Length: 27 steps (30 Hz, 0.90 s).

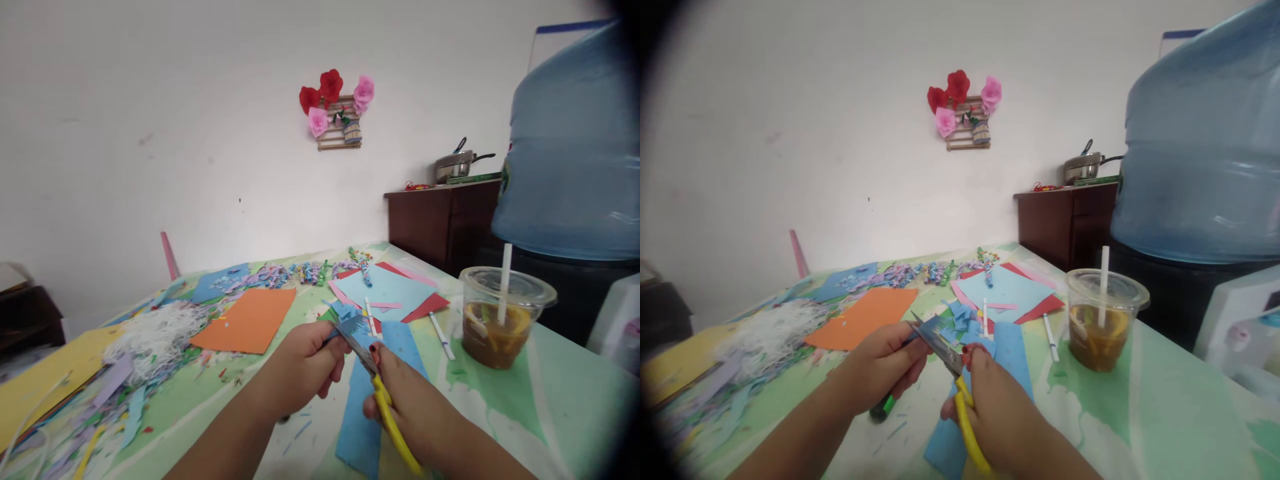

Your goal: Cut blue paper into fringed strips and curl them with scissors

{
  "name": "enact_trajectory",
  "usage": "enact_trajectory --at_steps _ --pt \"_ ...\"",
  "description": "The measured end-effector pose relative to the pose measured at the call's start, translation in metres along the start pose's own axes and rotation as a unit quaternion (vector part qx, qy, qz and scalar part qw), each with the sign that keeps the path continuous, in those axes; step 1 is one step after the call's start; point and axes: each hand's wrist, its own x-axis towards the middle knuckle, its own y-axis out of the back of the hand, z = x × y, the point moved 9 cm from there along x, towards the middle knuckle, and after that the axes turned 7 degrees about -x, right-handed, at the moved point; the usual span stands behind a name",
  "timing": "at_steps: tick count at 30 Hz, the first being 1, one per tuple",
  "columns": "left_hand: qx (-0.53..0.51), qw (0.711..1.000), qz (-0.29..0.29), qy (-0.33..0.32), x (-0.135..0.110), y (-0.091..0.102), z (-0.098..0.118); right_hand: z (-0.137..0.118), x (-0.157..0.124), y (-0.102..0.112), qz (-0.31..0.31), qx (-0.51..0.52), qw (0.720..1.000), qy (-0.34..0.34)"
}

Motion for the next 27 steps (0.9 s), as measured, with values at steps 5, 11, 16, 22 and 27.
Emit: enact_trajectory --at_steps 5,11,16,22,27 --pt "-0.072 0.997 -0.023 0.023 0.003 -0.002 -0.008 0.001 0.002 0.001 -0.002 0.013 1.000 -0.011" --pt "-0.005 0.997 0.064 -0.046 -0.002 0.014 0.007 -0.002 0.003 0.012 0.036 0.003 0.999 0.001" --pt "0.048 0.998 0.020 -0.041 -0.006 0.002 0.013 -0.006 -0.003 0.013 0.031 0.010 0.999 0.022" --pt "0.055 0.998 0.022 -0.021 -0.004 0.001 0.007 0.000 -0.004 0.008 0.020 0.003 1.000 -0.004" --pt "0.033 0.999 0.019 -0.027 -0.003 0.000 0.006 -0.001 -0.002 0.010 0.030 -0.010 0.999 0.007"
